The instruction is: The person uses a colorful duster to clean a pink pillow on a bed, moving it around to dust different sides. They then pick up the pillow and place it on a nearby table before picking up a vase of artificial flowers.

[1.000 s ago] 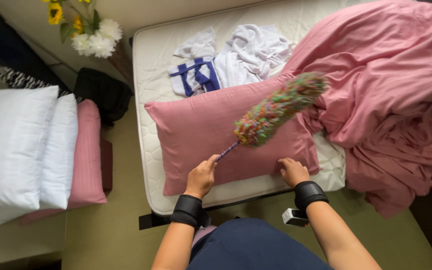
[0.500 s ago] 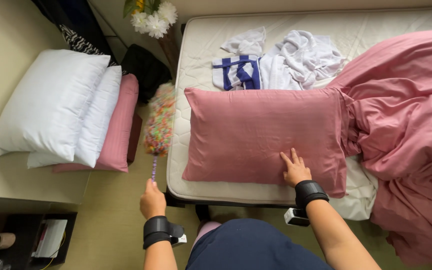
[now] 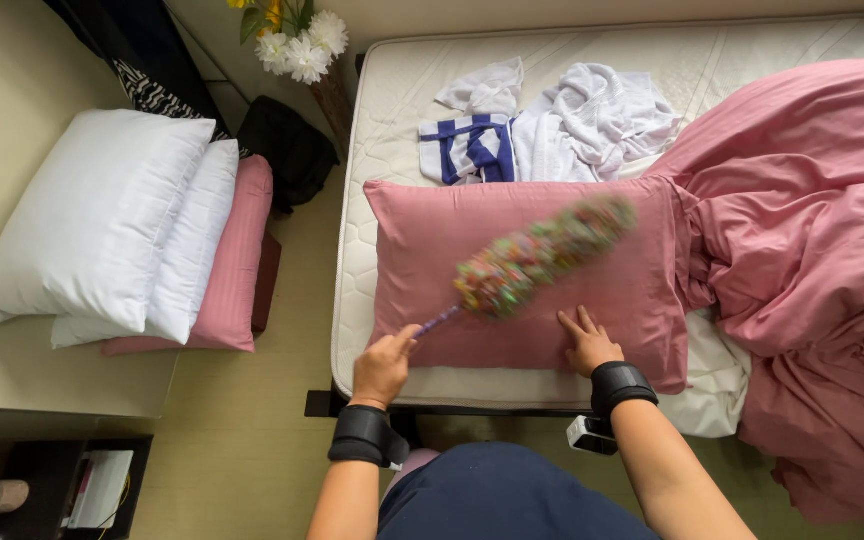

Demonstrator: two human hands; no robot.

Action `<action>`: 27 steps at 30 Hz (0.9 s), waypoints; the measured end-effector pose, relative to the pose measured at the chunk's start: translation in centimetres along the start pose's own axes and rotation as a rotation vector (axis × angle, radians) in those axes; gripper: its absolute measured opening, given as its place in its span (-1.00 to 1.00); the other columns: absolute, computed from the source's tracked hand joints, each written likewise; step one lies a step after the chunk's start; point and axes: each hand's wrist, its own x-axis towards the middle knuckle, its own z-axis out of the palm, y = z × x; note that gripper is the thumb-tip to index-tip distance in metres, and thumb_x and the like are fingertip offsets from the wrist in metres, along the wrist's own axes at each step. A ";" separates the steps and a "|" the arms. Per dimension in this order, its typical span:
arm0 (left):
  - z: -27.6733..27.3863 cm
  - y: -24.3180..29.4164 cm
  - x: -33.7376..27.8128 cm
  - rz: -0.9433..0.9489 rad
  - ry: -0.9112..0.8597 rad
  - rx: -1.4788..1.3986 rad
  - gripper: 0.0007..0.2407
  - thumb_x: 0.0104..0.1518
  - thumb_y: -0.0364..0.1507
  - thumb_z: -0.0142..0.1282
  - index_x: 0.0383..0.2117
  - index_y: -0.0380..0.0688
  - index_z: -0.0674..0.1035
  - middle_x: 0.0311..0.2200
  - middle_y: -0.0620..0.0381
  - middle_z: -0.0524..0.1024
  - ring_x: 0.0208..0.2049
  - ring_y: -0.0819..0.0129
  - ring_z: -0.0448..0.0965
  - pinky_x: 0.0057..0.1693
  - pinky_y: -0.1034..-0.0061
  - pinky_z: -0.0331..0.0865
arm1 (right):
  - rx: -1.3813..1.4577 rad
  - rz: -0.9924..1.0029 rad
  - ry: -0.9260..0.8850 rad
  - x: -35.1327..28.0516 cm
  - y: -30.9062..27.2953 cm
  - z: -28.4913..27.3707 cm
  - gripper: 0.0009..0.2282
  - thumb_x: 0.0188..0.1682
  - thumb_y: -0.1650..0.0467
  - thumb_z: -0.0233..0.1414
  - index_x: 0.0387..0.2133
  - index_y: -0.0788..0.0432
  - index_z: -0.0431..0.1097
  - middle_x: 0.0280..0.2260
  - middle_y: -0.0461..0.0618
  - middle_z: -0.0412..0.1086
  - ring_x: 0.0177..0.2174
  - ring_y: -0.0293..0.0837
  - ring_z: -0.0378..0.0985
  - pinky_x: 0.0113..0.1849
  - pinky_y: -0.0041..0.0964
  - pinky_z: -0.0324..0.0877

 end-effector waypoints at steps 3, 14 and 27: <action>1.3 -0.3 -0.5 0.088 -0.072 -0.028 -0.79 0.20 -0.29 0.11 -0.06 0.31 0.62 -0.50 0.07 0.54 -0.41 0.02 0.60 -0.26 0.17 0.47 | 0.032 -0.003 0.063 1.5 1.4 1.8 -0.37 0.02 0.25 0.11 0.33 -0.55 -0.02 0.47 -0.21 -0.27 0.36 0.13 0.01 0.22 0.13 0.25; -2.3 -11.4 -12.3 -0.373 0.086 0.122 -0.80 0.21 -0.26 0.08 -0.09 0.21 0.64 -0.31 0.04 0.64 -0.25 -0.05 0.62 -0.14 0.14 0.47 | 0.064 0.034 -0.032 1.8 0.2 0.7 -0.21 -0.11 0.29 0.22 0.35 -0.52 -0.09 0.49 -0.24 -0.39 0.36 0.16 -0.01 0.20 0.18 0.26; -3.1 -10.9 -13.9 -0.606 0.319 0.113 -0.74 0.21 -0.10 0.14 -0.16 0.12 0.69 -0.39 0.09 0.64 -0.38 0.13 0.64 -0.22 0.26 0.47 | 0.057 0.029 -0.030 2.0 0.5 1.1 -0.19 -0.12 0.29 0.22 0.36 -0.53 -0.11 0.49 -0.24 -0.41 0.36 0.18 -0.03 0.19 0.19 0.27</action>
